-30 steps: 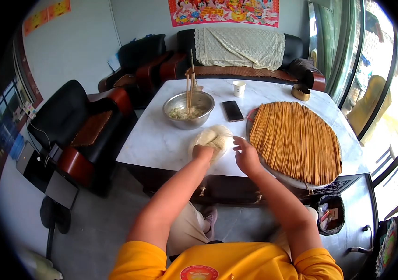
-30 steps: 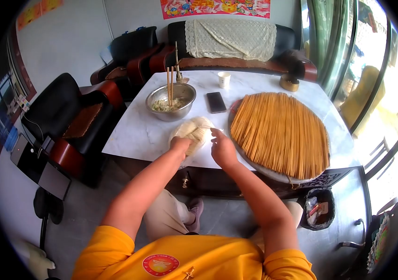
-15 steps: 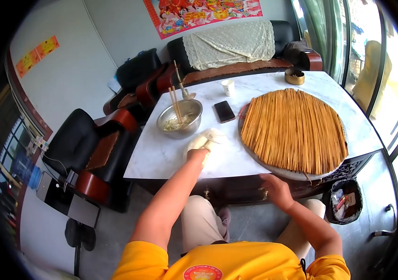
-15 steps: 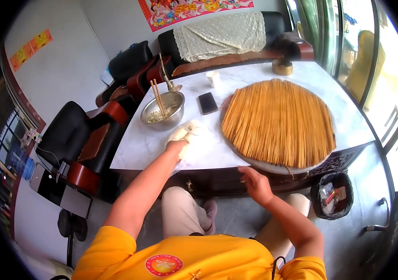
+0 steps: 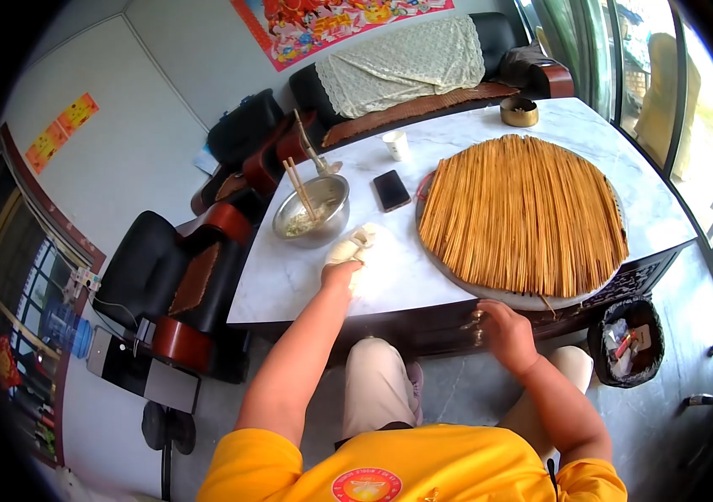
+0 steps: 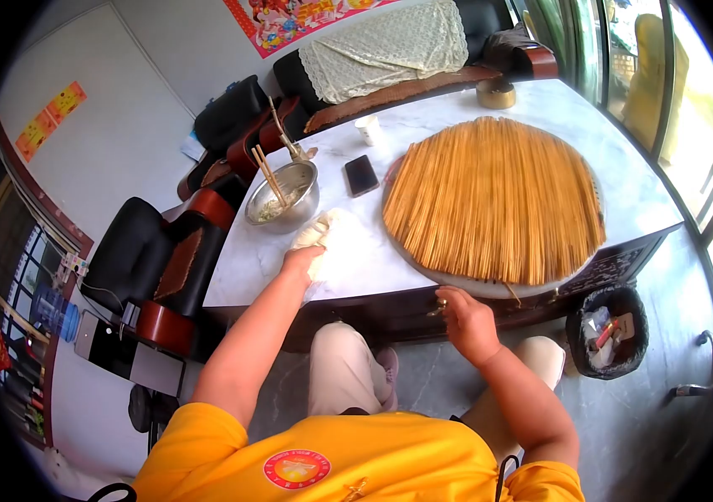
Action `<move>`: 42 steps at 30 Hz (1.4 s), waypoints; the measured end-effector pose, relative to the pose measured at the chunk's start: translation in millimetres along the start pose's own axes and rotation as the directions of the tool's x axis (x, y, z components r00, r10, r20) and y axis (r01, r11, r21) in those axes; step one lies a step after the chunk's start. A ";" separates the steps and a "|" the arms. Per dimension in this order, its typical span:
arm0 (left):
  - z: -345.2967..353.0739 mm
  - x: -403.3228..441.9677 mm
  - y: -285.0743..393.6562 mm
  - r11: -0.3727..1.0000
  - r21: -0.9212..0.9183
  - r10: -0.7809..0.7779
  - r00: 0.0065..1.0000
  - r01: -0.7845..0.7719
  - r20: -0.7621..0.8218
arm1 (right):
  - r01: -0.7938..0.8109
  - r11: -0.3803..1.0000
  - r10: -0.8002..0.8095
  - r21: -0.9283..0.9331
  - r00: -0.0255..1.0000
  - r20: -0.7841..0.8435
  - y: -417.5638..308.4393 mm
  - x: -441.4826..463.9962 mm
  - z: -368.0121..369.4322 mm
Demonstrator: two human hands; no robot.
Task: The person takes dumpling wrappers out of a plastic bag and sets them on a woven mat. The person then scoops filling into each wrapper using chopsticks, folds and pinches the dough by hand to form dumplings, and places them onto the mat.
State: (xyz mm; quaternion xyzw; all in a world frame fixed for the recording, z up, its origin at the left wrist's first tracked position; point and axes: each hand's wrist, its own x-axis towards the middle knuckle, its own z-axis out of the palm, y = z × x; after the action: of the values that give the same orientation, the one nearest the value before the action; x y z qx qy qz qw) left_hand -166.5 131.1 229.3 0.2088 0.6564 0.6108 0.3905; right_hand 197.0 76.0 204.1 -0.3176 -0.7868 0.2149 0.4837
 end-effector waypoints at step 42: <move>153.7 -18.2 48.3 0.471 0.440 0.568 0.644 -0.765 0.512 | -0.096 0.995 0.096 -0.018 0.995 -0.002 7.8 -21.6 -30.1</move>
State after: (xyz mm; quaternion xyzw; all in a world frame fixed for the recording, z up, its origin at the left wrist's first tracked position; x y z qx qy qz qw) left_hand -47.3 223.7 288.5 0.6550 0.6154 0.4223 0.1176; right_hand 233.4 67.2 198.9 -0.3595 -0.7722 0.2305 0.4704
